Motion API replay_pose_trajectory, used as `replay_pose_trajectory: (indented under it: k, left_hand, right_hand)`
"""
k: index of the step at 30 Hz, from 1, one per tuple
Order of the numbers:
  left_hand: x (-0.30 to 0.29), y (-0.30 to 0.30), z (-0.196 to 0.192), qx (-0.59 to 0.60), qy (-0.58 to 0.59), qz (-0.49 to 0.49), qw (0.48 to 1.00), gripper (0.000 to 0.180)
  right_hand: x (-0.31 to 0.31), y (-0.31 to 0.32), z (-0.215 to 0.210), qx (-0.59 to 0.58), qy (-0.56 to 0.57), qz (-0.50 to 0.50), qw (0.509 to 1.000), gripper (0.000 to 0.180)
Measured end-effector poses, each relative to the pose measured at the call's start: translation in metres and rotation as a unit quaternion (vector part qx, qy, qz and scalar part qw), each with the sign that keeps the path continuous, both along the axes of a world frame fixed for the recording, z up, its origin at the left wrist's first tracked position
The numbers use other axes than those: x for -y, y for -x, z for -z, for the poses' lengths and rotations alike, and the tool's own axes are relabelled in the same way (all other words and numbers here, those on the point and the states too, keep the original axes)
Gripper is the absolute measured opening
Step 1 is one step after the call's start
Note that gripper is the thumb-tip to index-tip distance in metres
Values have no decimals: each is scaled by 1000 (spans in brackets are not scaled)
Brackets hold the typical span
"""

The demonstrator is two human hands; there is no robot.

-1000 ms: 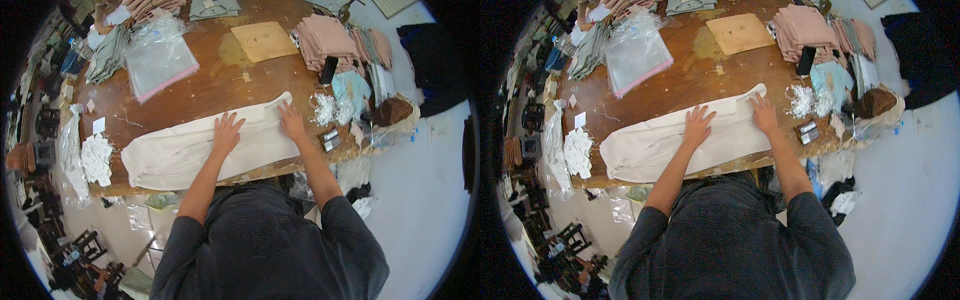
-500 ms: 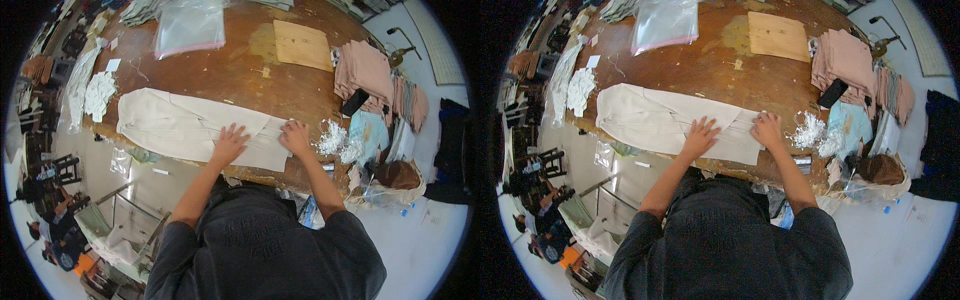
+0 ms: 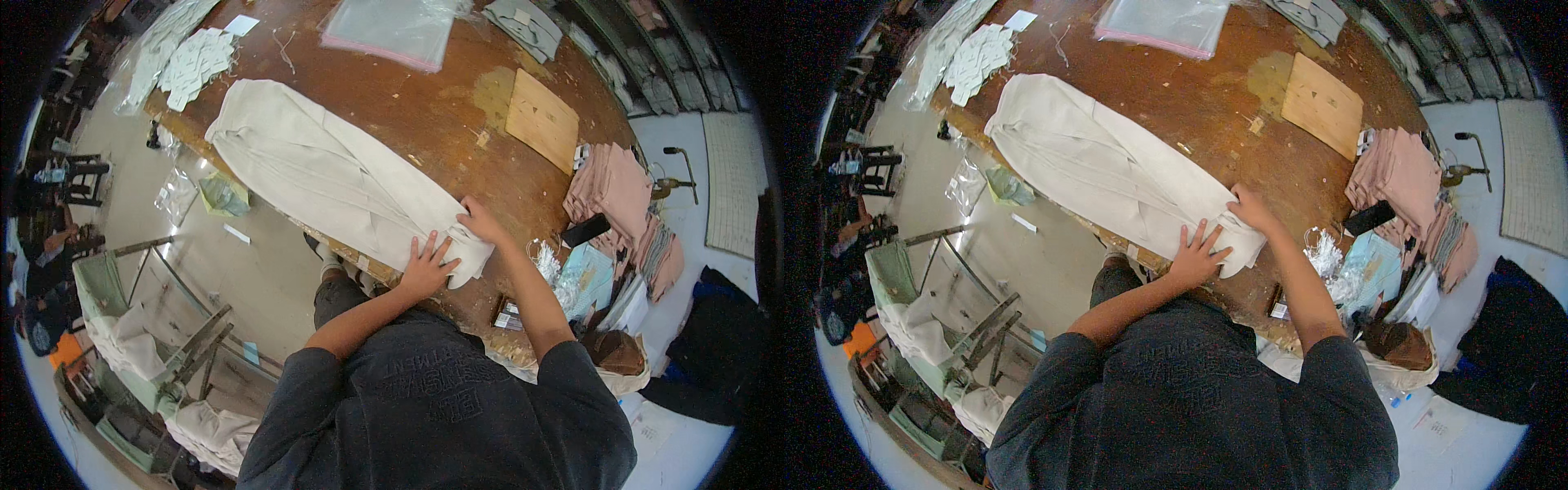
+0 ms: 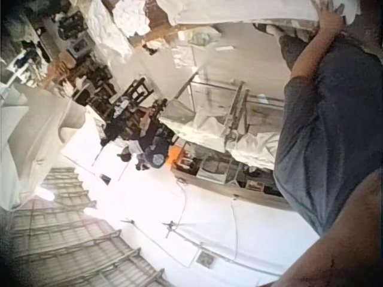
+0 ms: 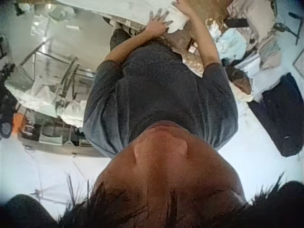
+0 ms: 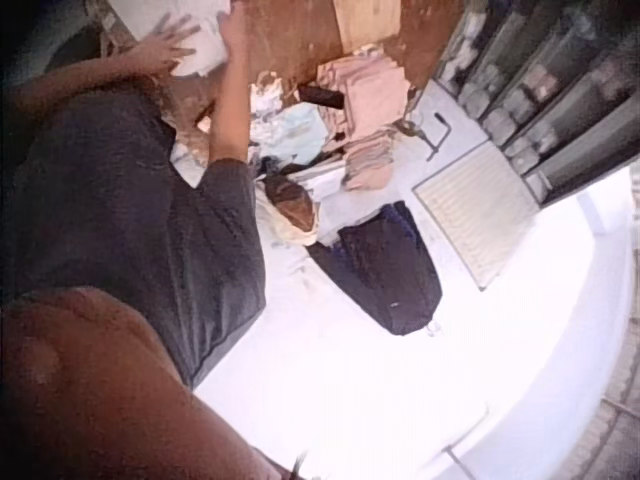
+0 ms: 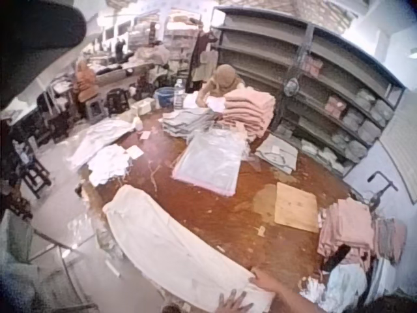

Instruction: The person attaches white tags to white garments at a worktable, then folds the garments and places them into clear plastic bags. The person handles tags, garments, and bags throughout the clip.

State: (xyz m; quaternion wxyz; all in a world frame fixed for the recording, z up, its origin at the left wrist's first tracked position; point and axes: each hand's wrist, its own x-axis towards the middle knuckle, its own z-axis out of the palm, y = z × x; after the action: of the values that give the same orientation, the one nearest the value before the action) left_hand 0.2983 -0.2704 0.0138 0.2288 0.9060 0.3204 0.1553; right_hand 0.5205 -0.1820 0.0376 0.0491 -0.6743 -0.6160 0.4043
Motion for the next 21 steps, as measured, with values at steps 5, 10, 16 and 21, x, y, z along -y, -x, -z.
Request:
replay_pose_trajectory:
  k: [5, 10, 16, 21]
  left_hand:
    - [-23, 27, 3, 141, 238, -39, 960, 33]
    - [-77, 102, -4, 590, 602, -406, 353, 39]
    - [-94, 144, -13, 439, 552, -497, 505, 44]
    - [-97, 165, -7, 261, 452, -460, 718, 39]
  right_hand:
    - [-58, 45, -12, -350, 163, 168, 907, 34]
    - [-129, 133, 0, -476, 276, 285, 785, 46]
    - [-114, 134, -13, -117, -42, 17, 992, 47]
    - [-65, 150, -42, 68, -100, -139, 983, 53]
